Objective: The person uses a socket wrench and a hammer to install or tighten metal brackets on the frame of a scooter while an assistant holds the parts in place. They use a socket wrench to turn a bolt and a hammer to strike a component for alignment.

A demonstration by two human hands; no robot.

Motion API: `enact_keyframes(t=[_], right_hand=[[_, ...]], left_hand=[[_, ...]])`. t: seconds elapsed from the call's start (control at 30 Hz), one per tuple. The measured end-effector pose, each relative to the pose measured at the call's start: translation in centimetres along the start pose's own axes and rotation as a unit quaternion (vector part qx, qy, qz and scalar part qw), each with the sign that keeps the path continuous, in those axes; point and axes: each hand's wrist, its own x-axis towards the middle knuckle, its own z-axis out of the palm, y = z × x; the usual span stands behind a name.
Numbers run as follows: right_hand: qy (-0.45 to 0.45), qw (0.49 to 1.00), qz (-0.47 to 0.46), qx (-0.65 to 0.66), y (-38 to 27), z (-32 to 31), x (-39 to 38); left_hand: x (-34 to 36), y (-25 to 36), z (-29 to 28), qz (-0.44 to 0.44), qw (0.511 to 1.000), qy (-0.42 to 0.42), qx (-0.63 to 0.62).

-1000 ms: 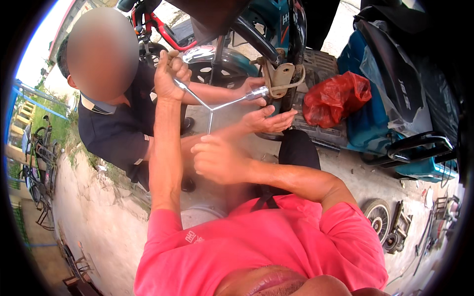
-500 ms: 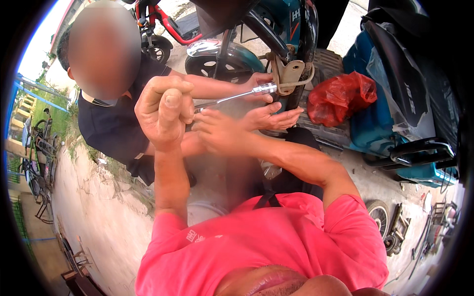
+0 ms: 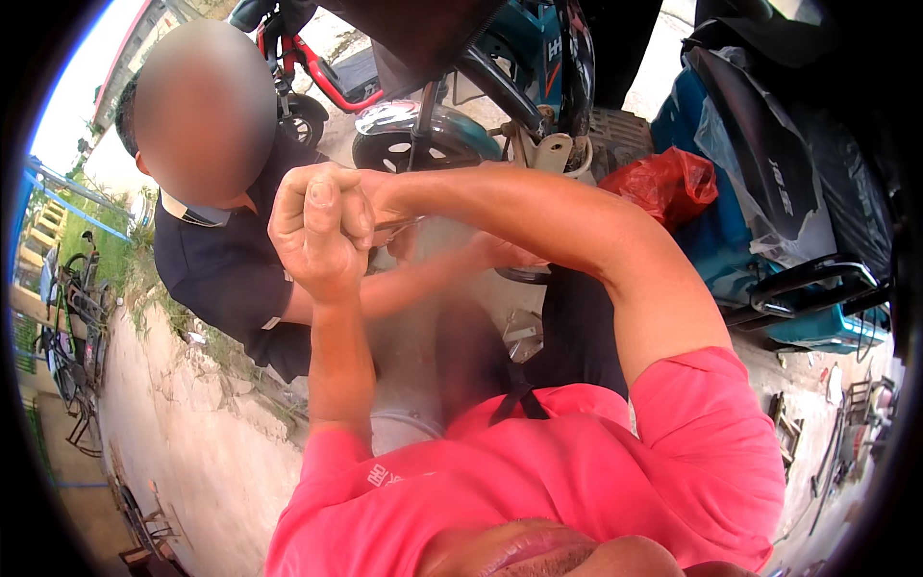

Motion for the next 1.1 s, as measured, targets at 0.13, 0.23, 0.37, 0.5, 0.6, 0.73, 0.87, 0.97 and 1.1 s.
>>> enact_keyframes(t=[0.13, 0.23, 0.37, 0.5, 0.6, 0.73, 0.87, 0.97, 1.1], right_hand=[[-0.011, 0.997, 0.066, -0.044, 0.1, 0.5, 3.5], [-0.013, 0.994, 0.08, -0.077, -0.6, 1.4, 5.9], [0.035, 0.988, 0.117, -0.096, 0.8, 0.7, 7.4], [0.125, 0.985, 0.085, -0.081, 1.0, -0.1, 7.9], [0.244, 0.969, -0.026, 0.014, 0.6, -1.0, 2.4], [0.351, 0.925, -0.086, 0.119, -0.6, -2.4, -0.5], [0.453, 0.855, -0.176, 0.182, -1.0, -2.7, -0.5], [0.474, 0.828, -0.212, 0.212, -1.4, -2.8, -3.5], [0.474, 0.81, -0.313, 0.149, -3.3, -0.2, -4.8]], left_hand=[[-0.2, -0.1, -0.5, -0.004, 0.999, -0.048, 0.015], [-1.0, 1.2, -1.2, -0.023, 0.991, -0.119, 0.063], [-3.3, 3.0, -0.7, -0.019, 0.956, -0.258, 0.135], [-7.5, 4.6, 0.7, -0.097, 0.932, -0.144, 0.319], [-9.3, 2.9, 0.4, -0.065, 0.899, -0.083, 0.426], [-11.8, -0.9, -0.9, -0.115, 0.92, 0.066, 0.369], [-14.0, -6.5, -4.0, -0.187, 0.913, 0.149, 0.329], [-14.7, -9.5, -3.7, -0.244, 0.919, 0.194, 0.24], [-14.6, -12.1, -5.2, -0.286, 0.901, 0.273, 0.176]])
